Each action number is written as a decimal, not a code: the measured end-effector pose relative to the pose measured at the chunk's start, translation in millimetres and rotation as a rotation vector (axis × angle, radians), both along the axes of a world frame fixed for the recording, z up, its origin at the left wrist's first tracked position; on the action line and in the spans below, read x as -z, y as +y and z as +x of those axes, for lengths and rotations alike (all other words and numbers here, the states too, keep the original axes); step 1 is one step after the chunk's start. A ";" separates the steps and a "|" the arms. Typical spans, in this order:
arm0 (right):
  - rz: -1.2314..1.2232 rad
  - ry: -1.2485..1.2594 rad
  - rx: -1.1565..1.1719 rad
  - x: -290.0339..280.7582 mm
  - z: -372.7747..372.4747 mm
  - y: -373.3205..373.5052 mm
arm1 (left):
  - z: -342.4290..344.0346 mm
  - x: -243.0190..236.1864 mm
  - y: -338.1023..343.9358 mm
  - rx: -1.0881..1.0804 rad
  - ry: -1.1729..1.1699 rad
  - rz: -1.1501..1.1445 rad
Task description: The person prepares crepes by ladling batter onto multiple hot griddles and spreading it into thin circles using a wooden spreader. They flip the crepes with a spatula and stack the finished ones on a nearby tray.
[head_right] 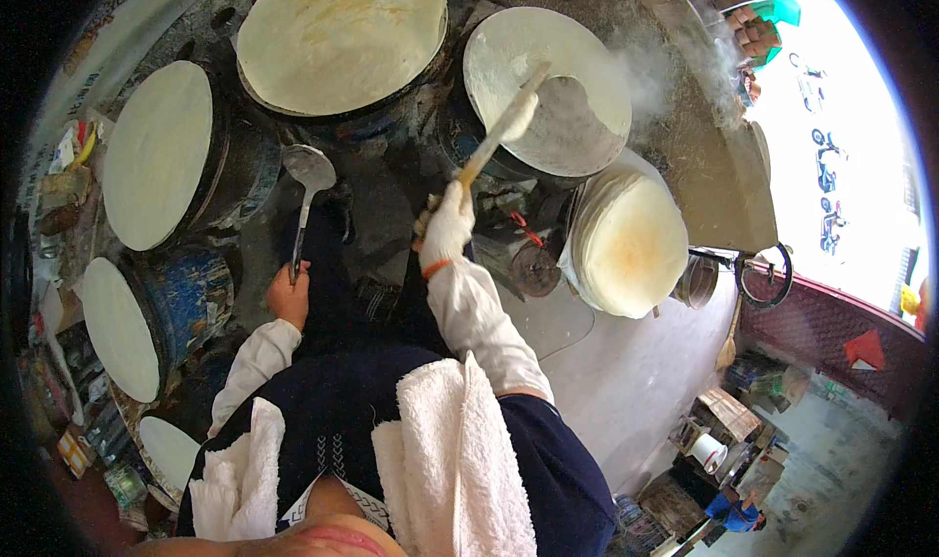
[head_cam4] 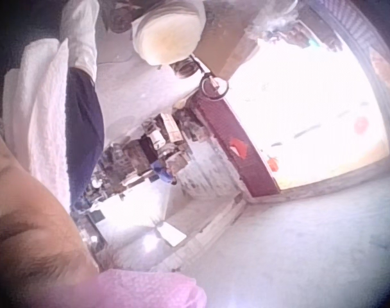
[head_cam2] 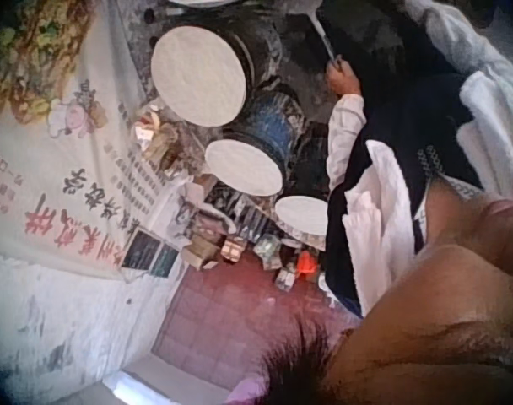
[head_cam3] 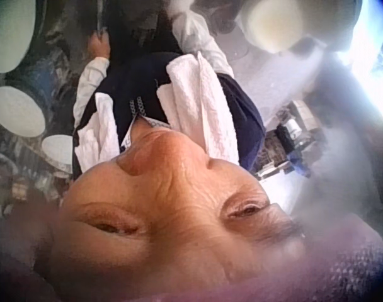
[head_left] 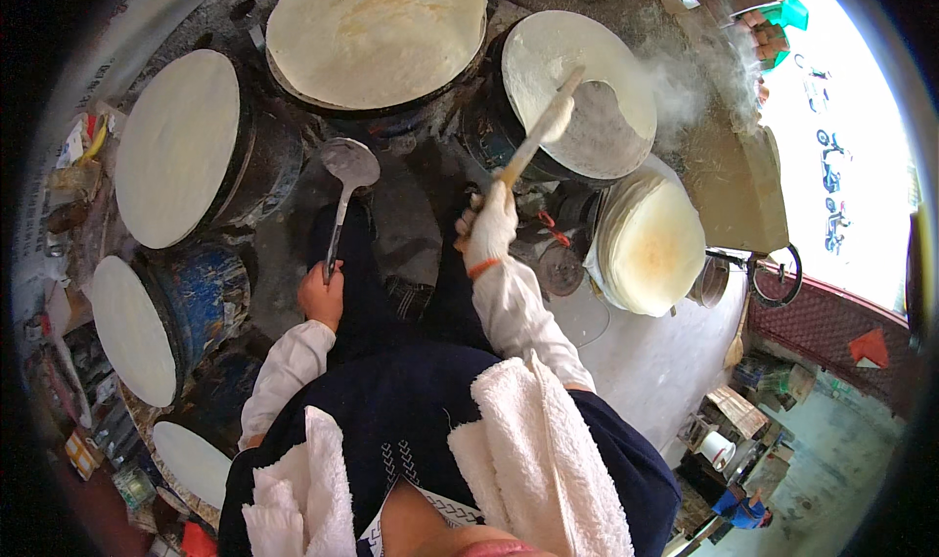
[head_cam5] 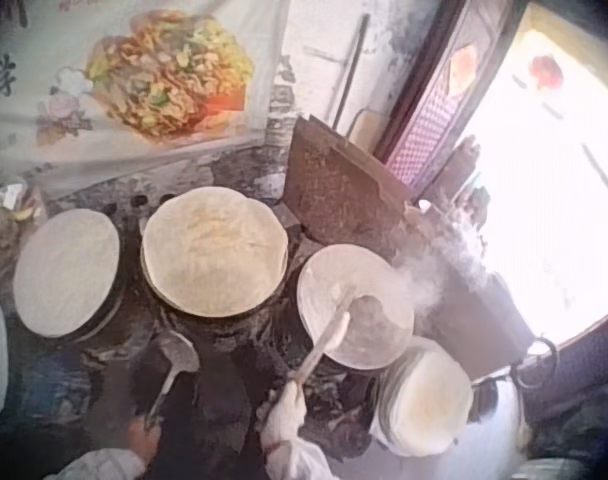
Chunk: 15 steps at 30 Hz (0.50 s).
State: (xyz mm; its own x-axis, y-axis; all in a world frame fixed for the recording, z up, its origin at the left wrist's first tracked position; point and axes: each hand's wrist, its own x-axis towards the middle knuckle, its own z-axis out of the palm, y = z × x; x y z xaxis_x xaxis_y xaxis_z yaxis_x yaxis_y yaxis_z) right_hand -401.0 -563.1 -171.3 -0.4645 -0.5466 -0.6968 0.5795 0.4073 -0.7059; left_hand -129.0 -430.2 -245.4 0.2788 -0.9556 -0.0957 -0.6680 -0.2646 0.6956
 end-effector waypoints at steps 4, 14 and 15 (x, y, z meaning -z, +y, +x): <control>-0.014 -0.061 0.064 -11.8 -24.4 7.2 | 3.7 2.7 4.6 0.013 -0.060 0.028; 0.053 0.320 -0.246 -5.2 -50.3 9.5 | -19.3 -12.2 -2.5 0.011 -0.033 0.051; 0.034 0.363 -0.252 -8.2 -72.1 24.3 | -20.8 -12.6 -1.4 0.015 -0.030 0.037</control>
